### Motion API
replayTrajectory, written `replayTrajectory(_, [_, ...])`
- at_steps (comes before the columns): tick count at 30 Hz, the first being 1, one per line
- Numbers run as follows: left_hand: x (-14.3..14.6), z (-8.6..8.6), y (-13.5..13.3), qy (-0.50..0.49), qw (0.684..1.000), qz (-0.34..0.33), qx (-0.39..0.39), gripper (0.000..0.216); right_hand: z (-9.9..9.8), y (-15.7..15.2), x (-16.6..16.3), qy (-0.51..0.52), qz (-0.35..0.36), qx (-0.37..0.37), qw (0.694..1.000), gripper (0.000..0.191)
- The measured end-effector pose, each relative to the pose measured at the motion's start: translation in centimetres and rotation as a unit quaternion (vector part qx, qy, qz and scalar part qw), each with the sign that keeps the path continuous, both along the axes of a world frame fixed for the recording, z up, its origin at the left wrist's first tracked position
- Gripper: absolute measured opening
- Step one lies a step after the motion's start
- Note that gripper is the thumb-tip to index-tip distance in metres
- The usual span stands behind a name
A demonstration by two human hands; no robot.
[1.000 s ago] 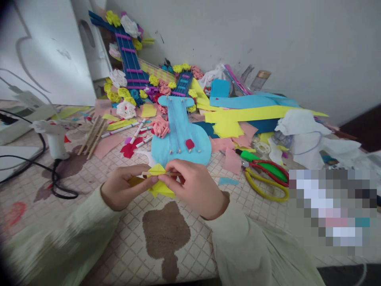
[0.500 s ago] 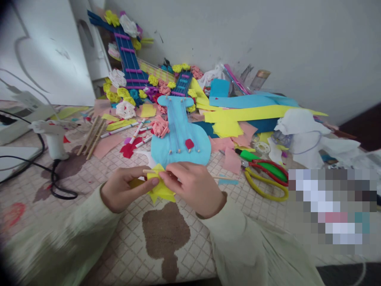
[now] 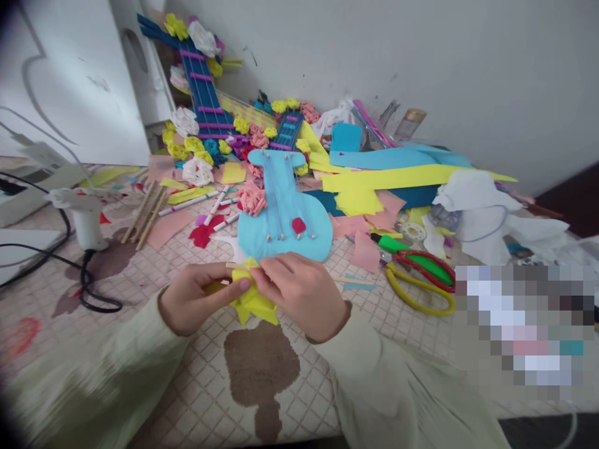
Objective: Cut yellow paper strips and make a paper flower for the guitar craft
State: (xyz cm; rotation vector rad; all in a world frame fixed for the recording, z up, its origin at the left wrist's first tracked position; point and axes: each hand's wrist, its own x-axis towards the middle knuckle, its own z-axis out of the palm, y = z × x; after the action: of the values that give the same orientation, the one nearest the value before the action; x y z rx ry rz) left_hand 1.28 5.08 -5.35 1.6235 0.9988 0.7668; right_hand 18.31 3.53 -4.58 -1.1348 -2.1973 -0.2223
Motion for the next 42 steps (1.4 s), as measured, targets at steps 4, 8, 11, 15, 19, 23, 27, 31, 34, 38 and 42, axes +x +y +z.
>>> replayTrajectory(4, [-0.08,-0.21,0.12,0.002,1.000,0.002,0.005,0.022,0.21,-0.05,-0.24,0.071,0.005,-0.037,0.997,0.019])
replayTrajectory(8, [-0.14,-0.40,0.27,-0.004,1.000,0.001,0.006,0.023,0.52,-0.16,-0.37,0.150,0.003,-0.108,0.983,0.014])
replayTrajectory(11, [-0.06,-0.28,0.36,0.003,1.000,0.001,0.018,0.024,0.59,-0.26,-0.31,0.208,-0.001,-0.178,0.962,0.010])
replayTrajectory(15, [-0.04,-0.04,0.51,0.023,0.999,0.003,0.035,0.027,0.57,-0.29,-0.09,0.250,-0.002,-0.224,0.942,0.007])
replayTrajectory(19, [-0.14,0.18,0.49,0.025,0.999,0.006,0.039,0.026,0.70,-0.17,0.26,0.245,0.022,-0.265,0.933,0.013])
replayTrajectory(23, [-0.17,0.28,0.27,0.024,0.998,0.007,0.049,0.024,0.88,-0.09,0.39,0.238,0.032,-0.272,0.932,0.014])
replayTrajectory(27, [-0.12,0.03,0.25,0.004,0.999,0.000,0.036,0.022,0.83,-0.07,0.24,0.232,0.018,-0.242,0.942,0.015])
replayTrajectory(31, [-0.11,-0.17,0.39,-0.013,0.999,0.005,0.045,0.021,0.79,-0.01,0.30,0.212,0.010,-0.221,0.952,0.017])
replayTrajectory(34, [-0.15,-0.08,0.46,-0.007,0.998,0.009,0.057,0.020,0.88,0.00,0.45,0.201,0.033,-0.237,0.950,0.017])
replayTrajectory(38, [-0.15,0.03,0.45,-0.009,0.998,0.008,0.058,0.018,0.81,0.02,0.48,0.201,0.046,-0.248,0.947,0.018])
replayTrajectory(42, [-0.12,0.00,0.51,-0.002,0.998,0.004,0.066,0.019,0.53,0.09,0.41,0.187,0.031,-0.210,0.959,0.018])
